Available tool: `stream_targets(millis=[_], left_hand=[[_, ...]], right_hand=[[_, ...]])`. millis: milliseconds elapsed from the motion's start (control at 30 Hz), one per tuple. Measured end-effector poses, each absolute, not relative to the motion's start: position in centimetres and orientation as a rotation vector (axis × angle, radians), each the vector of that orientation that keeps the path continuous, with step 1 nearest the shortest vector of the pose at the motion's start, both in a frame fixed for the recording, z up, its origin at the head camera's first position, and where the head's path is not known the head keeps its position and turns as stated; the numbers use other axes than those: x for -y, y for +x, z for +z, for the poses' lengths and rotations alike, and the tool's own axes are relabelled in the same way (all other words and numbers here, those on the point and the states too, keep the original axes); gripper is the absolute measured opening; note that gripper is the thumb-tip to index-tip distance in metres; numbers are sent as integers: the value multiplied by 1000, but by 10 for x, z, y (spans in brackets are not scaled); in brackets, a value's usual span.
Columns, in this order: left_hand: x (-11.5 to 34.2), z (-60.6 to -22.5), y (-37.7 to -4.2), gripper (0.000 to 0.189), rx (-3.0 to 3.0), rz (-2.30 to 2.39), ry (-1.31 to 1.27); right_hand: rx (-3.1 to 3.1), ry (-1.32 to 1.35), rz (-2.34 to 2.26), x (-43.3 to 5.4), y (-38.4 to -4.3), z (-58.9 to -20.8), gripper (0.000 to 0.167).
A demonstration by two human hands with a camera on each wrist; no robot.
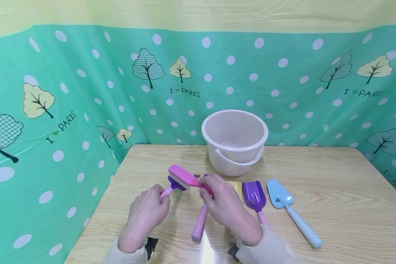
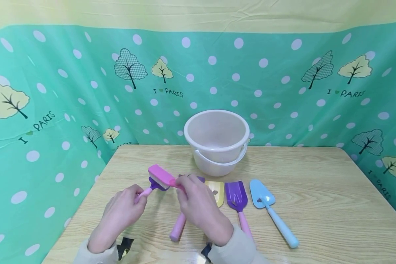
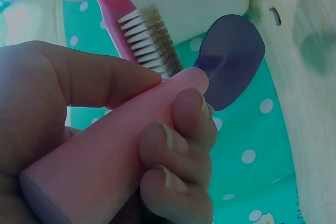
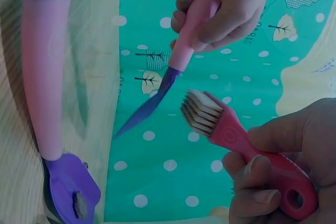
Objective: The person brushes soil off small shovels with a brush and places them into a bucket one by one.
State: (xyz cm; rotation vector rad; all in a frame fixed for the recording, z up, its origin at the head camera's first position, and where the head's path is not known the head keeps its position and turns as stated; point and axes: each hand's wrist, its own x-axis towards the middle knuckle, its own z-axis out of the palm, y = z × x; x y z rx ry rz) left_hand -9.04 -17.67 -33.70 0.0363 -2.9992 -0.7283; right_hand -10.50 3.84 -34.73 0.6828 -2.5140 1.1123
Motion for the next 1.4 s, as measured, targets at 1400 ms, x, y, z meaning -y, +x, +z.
stream_targets(millis=[1400], left_hand=[[169, -327, -81, 25, 2960, -676, -24]], right_hand=[[2694, 590, 1013, -40, -118, -366, 30]])
